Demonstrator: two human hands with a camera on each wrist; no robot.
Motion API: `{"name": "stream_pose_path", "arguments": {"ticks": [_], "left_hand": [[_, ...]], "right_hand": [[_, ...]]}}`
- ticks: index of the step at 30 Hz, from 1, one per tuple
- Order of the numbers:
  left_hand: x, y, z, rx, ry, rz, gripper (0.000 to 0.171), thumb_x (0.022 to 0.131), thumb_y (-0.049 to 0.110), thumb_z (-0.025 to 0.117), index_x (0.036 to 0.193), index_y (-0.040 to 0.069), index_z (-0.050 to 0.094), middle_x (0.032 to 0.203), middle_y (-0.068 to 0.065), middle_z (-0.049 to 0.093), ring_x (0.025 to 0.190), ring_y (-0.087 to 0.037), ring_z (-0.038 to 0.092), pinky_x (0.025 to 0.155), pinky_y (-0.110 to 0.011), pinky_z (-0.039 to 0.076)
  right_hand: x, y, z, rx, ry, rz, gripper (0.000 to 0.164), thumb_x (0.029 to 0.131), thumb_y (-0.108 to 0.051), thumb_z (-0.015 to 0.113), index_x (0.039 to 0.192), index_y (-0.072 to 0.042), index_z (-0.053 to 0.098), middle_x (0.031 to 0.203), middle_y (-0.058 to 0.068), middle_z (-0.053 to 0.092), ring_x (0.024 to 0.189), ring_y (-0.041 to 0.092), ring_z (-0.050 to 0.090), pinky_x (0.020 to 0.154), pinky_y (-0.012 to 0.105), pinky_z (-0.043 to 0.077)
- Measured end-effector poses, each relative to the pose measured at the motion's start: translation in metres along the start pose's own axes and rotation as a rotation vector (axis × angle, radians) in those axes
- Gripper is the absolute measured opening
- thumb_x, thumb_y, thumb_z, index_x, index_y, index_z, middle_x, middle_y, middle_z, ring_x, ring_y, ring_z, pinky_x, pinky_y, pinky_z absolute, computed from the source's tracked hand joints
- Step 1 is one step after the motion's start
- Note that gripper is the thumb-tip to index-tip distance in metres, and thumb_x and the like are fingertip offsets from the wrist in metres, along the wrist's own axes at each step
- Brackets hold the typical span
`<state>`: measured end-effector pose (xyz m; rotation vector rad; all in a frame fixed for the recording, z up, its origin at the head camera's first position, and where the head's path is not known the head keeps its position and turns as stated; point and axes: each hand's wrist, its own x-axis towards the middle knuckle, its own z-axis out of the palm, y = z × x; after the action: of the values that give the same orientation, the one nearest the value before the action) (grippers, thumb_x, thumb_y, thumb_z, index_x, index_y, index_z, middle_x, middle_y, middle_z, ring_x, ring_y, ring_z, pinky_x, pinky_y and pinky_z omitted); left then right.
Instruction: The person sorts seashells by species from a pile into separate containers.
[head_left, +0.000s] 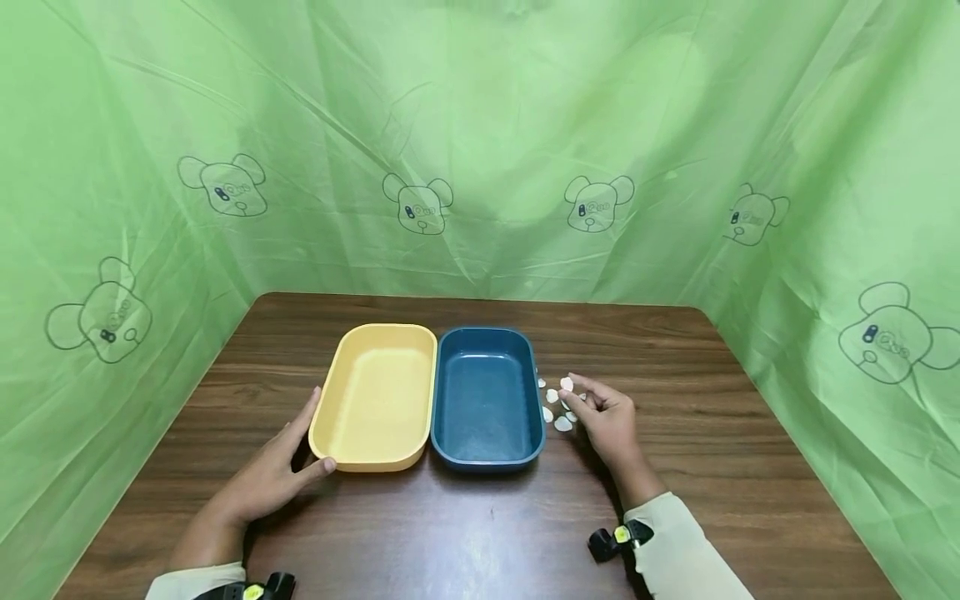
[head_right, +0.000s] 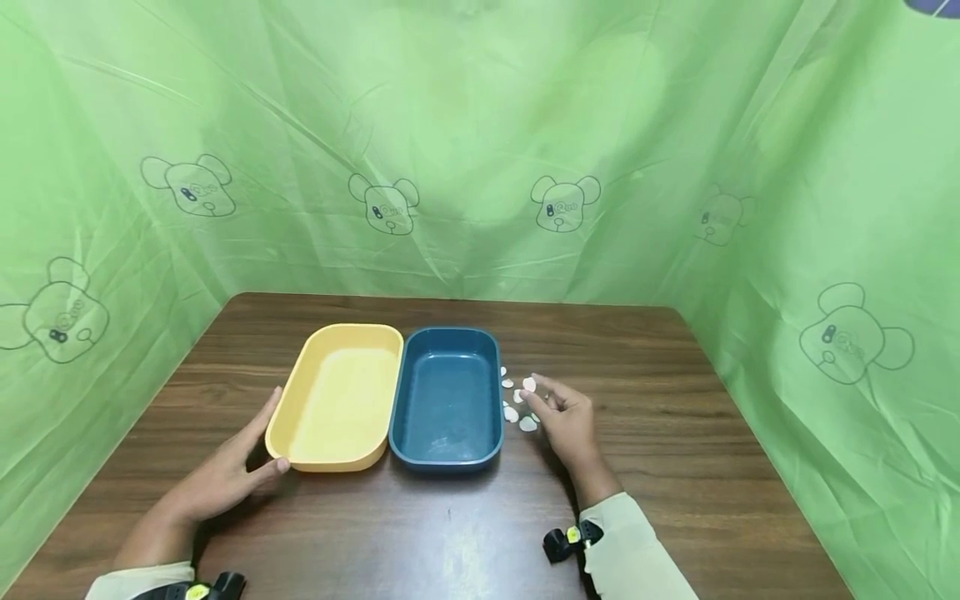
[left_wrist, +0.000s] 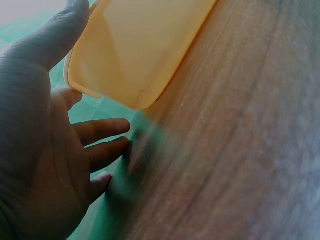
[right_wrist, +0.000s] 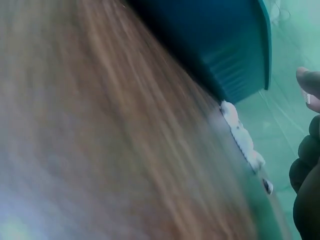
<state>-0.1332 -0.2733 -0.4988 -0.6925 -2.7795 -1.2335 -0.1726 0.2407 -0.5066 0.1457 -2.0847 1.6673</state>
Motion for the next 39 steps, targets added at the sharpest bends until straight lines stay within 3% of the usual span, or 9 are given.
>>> {"name": "stream_pose_path", "arguments": {"ticks": [8,14,23,30,39], "left_hand": [[0.000,0.001,0.000,-0.008,0.005,-0.002,0.113,0.098,0.023,0.082,0.178,0.027,0.003,0.179,-0.032,0.018,0.155,-0.063,0.028,0.111,0.005,0.008],[0.000,0.002,0.000,-0.001,0.002,-0.009,0.113,0.098,0.024,0.082,0.178,0.027,0.002,0.179,-0.032,0.018,0.155,-0.063,0.028,0.110,0.005,0.008],[-0.001,0.002,0.000,-0.011,0.001,-0.006,0.112,0.099,0.022,0.081,0.178,0.027,0.002,0.180,-0.031,0.016,0.156,-0.063,0.026,0.111,0.004,0.007],[-0.001,0.003,0.000,-0.014,0.001,0.000,0.112,0.098,0.021,0.081,0.178,0.025,0.002,0.180,-0.032,0.016,0.156,-0.062,0.026,0.112,0.005,0.008],[-0.001,0.004,-0.001,-0.008,-0.001,-0.014,0.112,0.099,0.023,0.081,0.178,0.027,0.002,0.180,-0.031,0.017,0.156,-0.063,0.026,0.110,0.005,0.007]], "right_hand": [[-0.008,-0.019,0.013,-0.008,-0.074,0.018,0.026,0.088,0.001,0.089,0.114,0.002,0.084,0.058,-0.009,0.038,0.053,-0.003,0.033,0.045,0.018,0.024],[-0.014,-0.030,0.022,0.000,-0.152,-0.021,0.027,0.088,0.003,0.087,0.115,0.004,0.083,0.061,-0.009,0.038,0.056,-0.001,0.035,0.047,0.022,0.026],[-0.021,-0.041,0.032,-0.077,-0.235,-0.090,0.027,0.087,-0.002,0.090,0.114,-0.001,0.085,0.058,-0.004,0.039,0.055,-0.001,0.034,0.046,0.021,0.026],[-0.022,-0.041,0.036,-0.126,-0.249,-0.173,0.027,0.085,-0.001,0.091,0.111,0.003,0.085,0.053,-0.001,0.039,0.054,-0.002,0.033,0.047,0.018,0.026],[-0.021,-0.041,0.035,-0.104,-0.240,-0.221,0.033,0.083,0.001,0.093,0.114,-0.001,0.085,0.055,-0.002,0.040,0.055,-0.004,0.033,0.047,0.018,0.030]]}}
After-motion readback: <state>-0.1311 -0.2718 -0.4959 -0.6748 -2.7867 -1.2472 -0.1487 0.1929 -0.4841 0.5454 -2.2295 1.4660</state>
